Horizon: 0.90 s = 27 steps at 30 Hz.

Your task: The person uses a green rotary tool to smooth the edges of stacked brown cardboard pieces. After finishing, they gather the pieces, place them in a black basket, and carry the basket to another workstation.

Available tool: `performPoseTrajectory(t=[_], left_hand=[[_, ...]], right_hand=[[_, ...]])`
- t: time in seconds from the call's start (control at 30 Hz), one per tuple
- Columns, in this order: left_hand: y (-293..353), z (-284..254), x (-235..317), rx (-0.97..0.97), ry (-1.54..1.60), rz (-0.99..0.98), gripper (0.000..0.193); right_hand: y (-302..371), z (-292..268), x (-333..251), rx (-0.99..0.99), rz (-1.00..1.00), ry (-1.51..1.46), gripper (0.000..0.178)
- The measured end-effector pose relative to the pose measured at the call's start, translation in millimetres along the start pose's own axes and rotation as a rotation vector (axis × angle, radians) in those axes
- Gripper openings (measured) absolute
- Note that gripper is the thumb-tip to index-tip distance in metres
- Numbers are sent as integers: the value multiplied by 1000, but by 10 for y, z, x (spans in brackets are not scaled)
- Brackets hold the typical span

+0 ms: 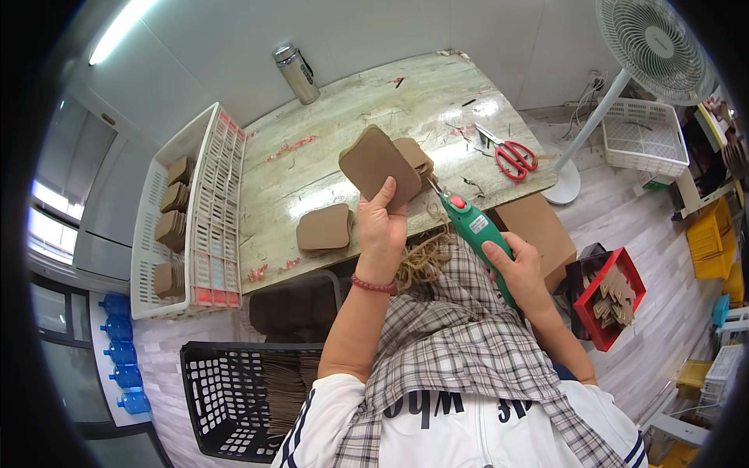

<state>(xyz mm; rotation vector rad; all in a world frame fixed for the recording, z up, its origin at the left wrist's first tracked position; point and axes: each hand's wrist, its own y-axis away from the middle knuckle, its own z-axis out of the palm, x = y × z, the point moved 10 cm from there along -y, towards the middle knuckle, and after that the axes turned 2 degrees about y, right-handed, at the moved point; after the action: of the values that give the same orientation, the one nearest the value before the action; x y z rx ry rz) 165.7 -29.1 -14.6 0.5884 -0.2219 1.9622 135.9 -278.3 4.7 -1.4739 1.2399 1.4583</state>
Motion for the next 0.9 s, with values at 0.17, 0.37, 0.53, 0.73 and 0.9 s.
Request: performPoseTrajectory(t=[0.17,0.37,0.53,0.73,0.9], left_hand=[[7,-109,-170,69,137,-80,33],[46,-138,-300,70,156,-134,38],[157,-121,-421,26,119,-158,33],[306,-125,-550,-62,11,-180,33],[337,-208,-495,-136,-182,-170,32]], right_hand=[[-4,28,-28,-5,5,5,35],[4,69,-45,-24,-6,12,37],[-16,65,-71,-15,-17,12,38],[-67,14,-110,11,-36,-11,37],[-68,-48,-138,-10,-24,-79,35]])
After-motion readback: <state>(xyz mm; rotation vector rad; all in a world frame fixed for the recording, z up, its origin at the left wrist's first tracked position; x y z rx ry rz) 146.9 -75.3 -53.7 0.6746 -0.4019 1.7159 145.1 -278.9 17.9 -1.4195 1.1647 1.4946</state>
